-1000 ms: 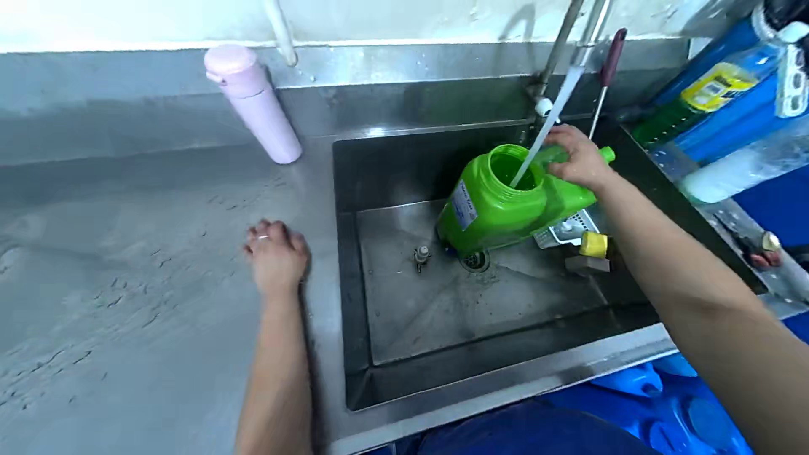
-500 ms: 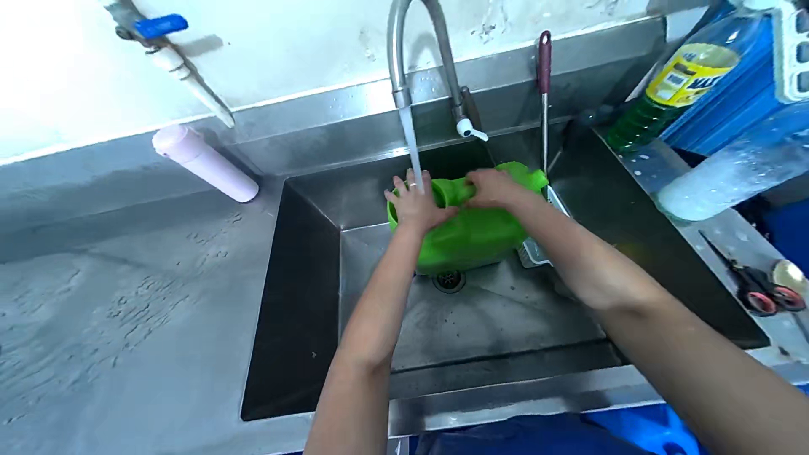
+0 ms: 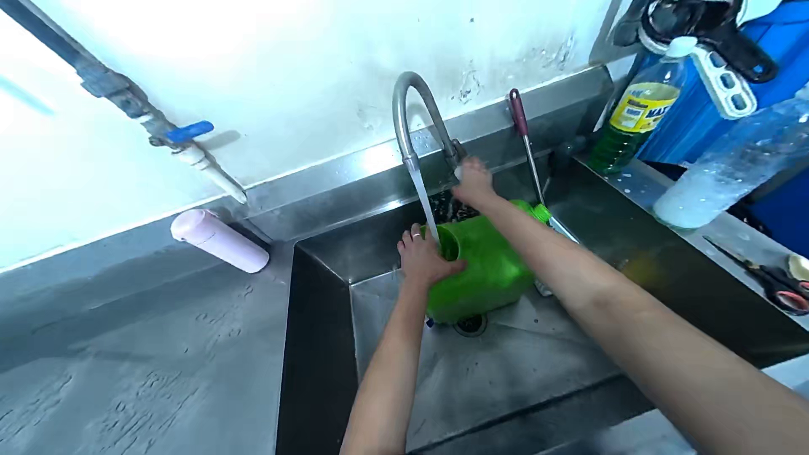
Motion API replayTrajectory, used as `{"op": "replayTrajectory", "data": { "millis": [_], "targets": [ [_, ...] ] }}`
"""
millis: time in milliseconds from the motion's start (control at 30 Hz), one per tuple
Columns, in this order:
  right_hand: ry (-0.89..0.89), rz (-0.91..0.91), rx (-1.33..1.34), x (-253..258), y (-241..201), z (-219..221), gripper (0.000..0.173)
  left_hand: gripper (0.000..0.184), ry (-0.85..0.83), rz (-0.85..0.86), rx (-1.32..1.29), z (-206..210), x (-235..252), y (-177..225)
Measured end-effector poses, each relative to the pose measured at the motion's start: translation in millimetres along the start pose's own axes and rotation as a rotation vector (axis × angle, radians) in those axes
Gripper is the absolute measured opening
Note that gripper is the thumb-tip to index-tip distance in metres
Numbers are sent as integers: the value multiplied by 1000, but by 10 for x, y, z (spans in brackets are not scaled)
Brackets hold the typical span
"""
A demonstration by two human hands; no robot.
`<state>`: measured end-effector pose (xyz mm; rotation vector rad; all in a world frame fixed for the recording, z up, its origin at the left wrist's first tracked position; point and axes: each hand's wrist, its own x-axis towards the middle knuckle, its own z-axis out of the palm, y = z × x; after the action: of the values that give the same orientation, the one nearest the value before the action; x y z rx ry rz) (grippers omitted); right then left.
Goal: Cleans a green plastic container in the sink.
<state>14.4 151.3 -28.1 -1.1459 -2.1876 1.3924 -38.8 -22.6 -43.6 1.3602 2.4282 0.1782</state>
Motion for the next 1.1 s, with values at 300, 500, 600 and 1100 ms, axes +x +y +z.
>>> {"op": "replayTrajectory", "data": {
  "millis": [300, 500, 600, 1100],
  "targets": [
    [-194, -208, -729, -1077, 1106, -838, 46, 61, 71, -339, -1196, 907, 616, -969],
    [212, -251, -232, -1603, 2482, -1452, 34, 61, 58, -510, -1136, 1620, 512, -887],
    [98, -253, 17, -1711, 2420, -1105, 31, 62, 72, -557, -1047, 845, -241, -1120],
    [5, 116, -42, -1277, 2024, -830, 41, 54, 544, 173, -1377, -320, -1360, -1106]
  ]
}}
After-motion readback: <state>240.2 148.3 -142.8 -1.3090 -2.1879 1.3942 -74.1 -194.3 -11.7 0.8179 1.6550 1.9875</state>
